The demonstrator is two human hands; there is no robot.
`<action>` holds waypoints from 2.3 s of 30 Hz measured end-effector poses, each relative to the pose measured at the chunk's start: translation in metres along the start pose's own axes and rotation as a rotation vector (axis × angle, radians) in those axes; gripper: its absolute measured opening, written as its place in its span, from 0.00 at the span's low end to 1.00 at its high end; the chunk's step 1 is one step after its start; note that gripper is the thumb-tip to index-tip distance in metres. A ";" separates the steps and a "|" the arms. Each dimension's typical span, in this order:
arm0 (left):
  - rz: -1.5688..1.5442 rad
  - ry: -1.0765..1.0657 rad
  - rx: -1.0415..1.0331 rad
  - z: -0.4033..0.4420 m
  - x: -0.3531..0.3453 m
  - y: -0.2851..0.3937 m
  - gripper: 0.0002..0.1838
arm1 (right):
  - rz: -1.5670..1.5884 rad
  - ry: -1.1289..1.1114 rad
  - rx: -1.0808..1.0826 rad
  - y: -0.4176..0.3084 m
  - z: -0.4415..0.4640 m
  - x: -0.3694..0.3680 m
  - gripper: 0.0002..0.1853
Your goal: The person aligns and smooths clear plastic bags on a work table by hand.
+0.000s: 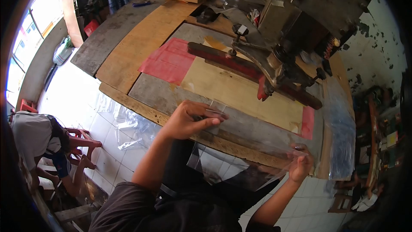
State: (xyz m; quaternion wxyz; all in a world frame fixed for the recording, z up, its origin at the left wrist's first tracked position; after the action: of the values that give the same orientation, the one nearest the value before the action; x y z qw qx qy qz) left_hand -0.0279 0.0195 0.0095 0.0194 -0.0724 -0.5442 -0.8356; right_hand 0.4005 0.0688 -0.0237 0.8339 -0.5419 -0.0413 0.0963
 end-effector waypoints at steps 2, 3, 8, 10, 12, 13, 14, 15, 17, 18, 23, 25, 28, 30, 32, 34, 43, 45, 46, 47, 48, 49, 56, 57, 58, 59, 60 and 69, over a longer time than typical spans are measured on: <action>0.007 0.014 0.033 -0.001 -0.001 0.004 0.10 | -0.010 0.047 -0.066 -0.006 0.002 -0.009 0.28; 0.008 0.022 0.063 0.000 0.000 0.006 0.11 | 0.003 0.039 -0.062 -0.003 0.003 -0.008 0.28; 0.048 0.028 0.067 -0.001 0.003 0.001 0.11 | -0.062 0.061 -0.116 0.002 0.004 -0.002 0.24; 0.063 -0.029 0.174 -0.004 0.003 0.001 0.11 | -0.059 0.050 -0.139 -0.001 0.005 -0.008 0.24; 0.081 -0.044 0.129 -0.004 0.004 0.000 0.12 | -0.100 0.046 -0.086 0.005 0.003 0.001 0.28; 0.052 -0.058 0.069 -0.002 0.002 -0.001 0.13 | -0.098 0.043 -0.086 0.010 0.001 0.006 0.28; 0.025 -0.072 0.007 -0.001 0.002 0.000 0.14 | -0.077 0.050 -0.045 0.014 0.001 0.007 0.31; 0.026 -0.069 0.007 -0.001 0.002 0.000 0.14 | -0.056 0.058 -0.006 0.016 0.000 0.008 0.35; -0.008 -0.118 -0.005 0.000 -0.001 0.001 0.16 | -0.063 0.040 -0.019 0.016 0.000 0.011 0.36; -0.007 -0.117 -0.007 0.000 -0.001 0.000 0.16 | -0.069 0.024 -0.029 0.013 0.002 0.009 0.37; -0.023 -0.084 -0.041 -0.001 -0.004 -0.008 0.15 | -0.077 0.091 -0.027 0.007 0.002 0.004 0.33; -0.018 -0.067 -0.031 -0.001 -0.006 -0.007 0.16 | -0.081 0.115 -0.039 0.010 -0.001 0.009 0.32; -0.008 -0.041 -0.007 -0.001 -0.006 -0.005 0.16 | -0.103 0.161 -0.080 0.017 -0.006 0.020 0.31; -0.001 -0.030 0.001 0.000 -0.005 -0.005 0.16 | -0.146 0.167 -0.108 0.018 -0.004 0.020 0.31; -0.004 -0.017 -0.020 0.000 -0.005 -0.007 0.17 | -0.141 0.146 -0.108 0.016 -0.001 0.016 0.30; 0.008 -0.006 0.023 -0.002 -0.006 -0.005 0.17 | -0.143 0.128 -0.116 0.012 0.000 0.011 0.29; 0.044 -0.008 0.075 -0.003 -0.003 -0.012 0.18 | -0.111 0.115 -0.114 0.008 0.005 0.002 0.29; 0.044 -0.009 0.077 -0.003 -0.003 -0.012 0.18 | -0.111 0.094 -0.110 0.004 0.006 -0.002 0.29; 0.055 -0.003 0.082 -0.003 -0.004 -0.012 0.18 | -0.115 0.099 -0.113 0.003 0.005 -0.001 0.29; 0.067 0.002 0.084 -0.003 -0.004 -0.012 0.19 | -0.119 0.113 -0.142 0.005 0.003 0.000 0.27; 0.064 -0.003 0.083 -0.003 -0.004 -0.011 0.19 | -0.123 0.126 -0.172 0.006 0.002 0.002 0.26; 0.066 -0.003 0.106 -0.004 -0.004 -0.010 0.19 | -0.124 0.130 -0.171 0.007 0.002 0.003 0.26; 0.036 -0.002 0.140 -0.004 -0.004 -0.013 0.19 | -0.113 0.096 -0.146 0.009 0.003 0.004 0.22; 0.037 -0.001 0.139 -0.004 -0.004 -0.012 0.19 | -0.115 0.093 -0.145 0.007 0.004 0.003 0.22; 0.046 -0.003 0.134 -0.004 -0.003 -0.011 0.19 | -0.114 0.093 -0.145 0.007 0.004 0.003 0.22; 0.055 -0.005 0.128 -0.004 -0.003 -0.010 0.19 | -0.117 0.093 -0.142 0.007 0.004 0.003 0.21; 0.055 -0.004 0.127 -0.004 -0.003 -0.010 0.19 | -0.120 0.093 -0.140 0.007 0.004 0.003 0.21; 0.052 -0.004 0.108 -0.004 -0.003 -0.012 0.19 | -0.104 0.101 -0.129 0.007 0.005 0.001 0.21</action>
State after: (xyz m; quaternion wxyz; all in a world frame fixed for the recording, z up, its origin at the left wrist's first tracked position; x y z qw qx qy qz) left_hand -0.0262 0.0209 -0.0029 0.0439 -0.0870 -0.5866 -0.8040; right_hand 0.4002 0.0761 -0.0285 0.8021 -0.5959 -0.0335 0.0226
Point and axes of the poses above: each hand's wrist, its own z-axis towards the middle knuckle, its own x-axis out of the back of the hand, y = z × x, the point moved 3 cm from there along z, towards the middle knuckle, and after that the axes turned 2 degrees about -x, right-handed, at the moved point
